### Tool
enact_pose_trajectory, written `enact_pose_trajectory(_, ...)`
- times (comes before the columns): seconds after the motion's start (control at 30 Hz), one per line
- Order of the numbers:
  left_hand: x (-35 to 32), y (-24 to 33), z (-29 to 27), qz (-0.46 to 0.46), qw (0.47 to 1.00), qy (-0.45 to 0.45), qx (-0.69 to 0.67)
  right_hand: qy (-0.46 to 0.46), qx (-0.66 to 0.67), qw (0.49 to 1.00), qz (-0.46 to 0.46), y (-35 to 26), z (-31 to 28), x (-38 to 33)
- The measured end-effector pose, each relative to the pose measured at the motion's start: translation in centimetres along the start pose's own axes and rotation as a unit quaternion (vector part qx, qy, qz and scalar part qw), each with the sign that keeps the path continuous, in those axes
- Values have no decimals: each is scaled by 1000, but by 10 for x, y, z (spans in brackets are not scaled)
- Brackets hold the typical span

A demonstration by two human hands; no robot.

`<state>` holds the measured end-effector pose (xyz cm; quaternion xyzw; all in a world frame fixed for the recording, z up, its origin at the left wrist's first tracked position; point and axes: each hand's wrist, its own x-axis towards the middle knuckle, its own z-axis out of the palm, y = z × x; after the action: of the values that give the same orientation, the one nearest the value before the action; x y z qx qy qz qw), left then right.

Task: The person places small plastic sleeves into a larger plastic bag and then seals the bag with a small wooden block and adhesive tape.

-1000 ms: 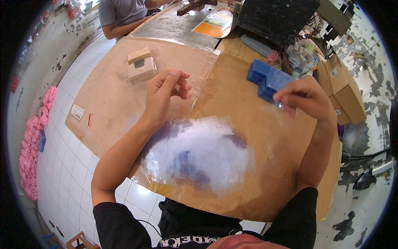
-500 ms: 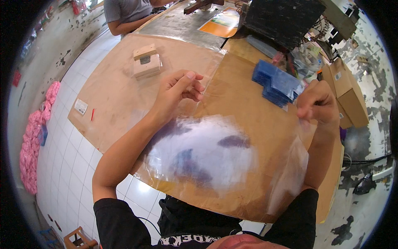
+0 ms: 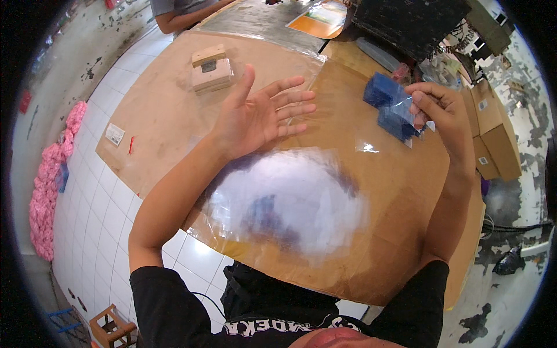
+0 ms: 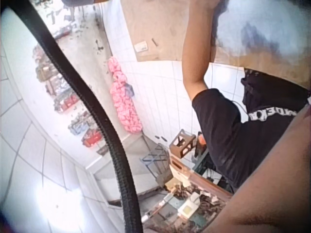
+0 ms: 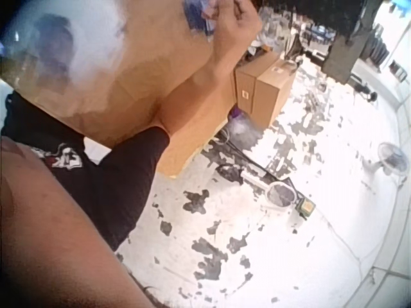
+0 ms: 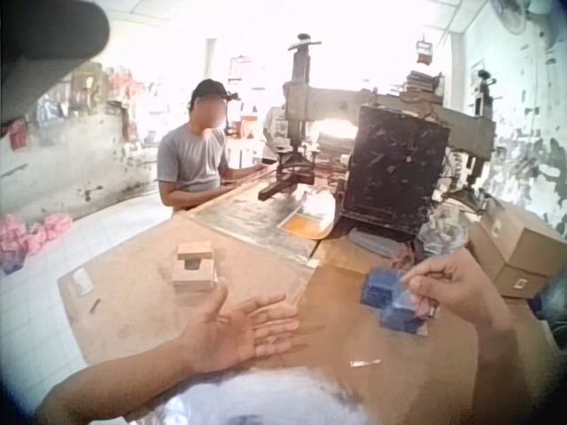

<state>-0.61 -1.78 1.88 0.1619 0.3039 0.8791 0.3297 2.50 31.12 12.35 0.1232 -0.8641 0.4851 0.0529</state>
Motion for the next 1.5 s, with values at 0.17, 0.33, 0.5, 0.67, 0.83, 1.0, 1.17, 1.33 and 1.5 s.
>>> enact_pose_trajectory(0.17, -1, 1, 1, 6, 1000, -17, 11, 14, 34, 999, -8, -3, 4, 0)
enact_pose_trajectory(0.33, -1, 3, -1, 9, 999, -34, 21, 17, 55, 998, 0, -2, 6, 1)
enact_pose_trajectory(0.5, 0, 3, -3, 9, 998, -54, 27, 36, 66, 997, -11, -6, 9, 0)
enact_pose_trajectory(0.67, 0, 2, -9, 4, 998, -58, 41, 49, 84, 995, -16, -4, 8, 1)
enact_pose_trajectory(0.83, 0, 1, -8, 6, 996, -61, 62, 51, 87, 995, -6, -3, 9, 2)
enact_pose_trajectory(1.0, -3, -3, 1, 35, 992, -60, 108, 17, 99, 995, 22, -6, 16, 3)
enact_pose_trajectory(1.17, -2, -3, 1, 49, 987, -74, 136, 7, 113, 993, 34, -4, 17, 3)
enact_pose_trajectory(1.33, -4, -1, 2, 137, 967, 6, 215, 10, 116, 993, 33, -6, 19, 3)
enact_pose_trajectory(1.5, -3, 0, 4, 162, 951, 86, 250, 13, 122, 992, 27, -7, 20, 3)
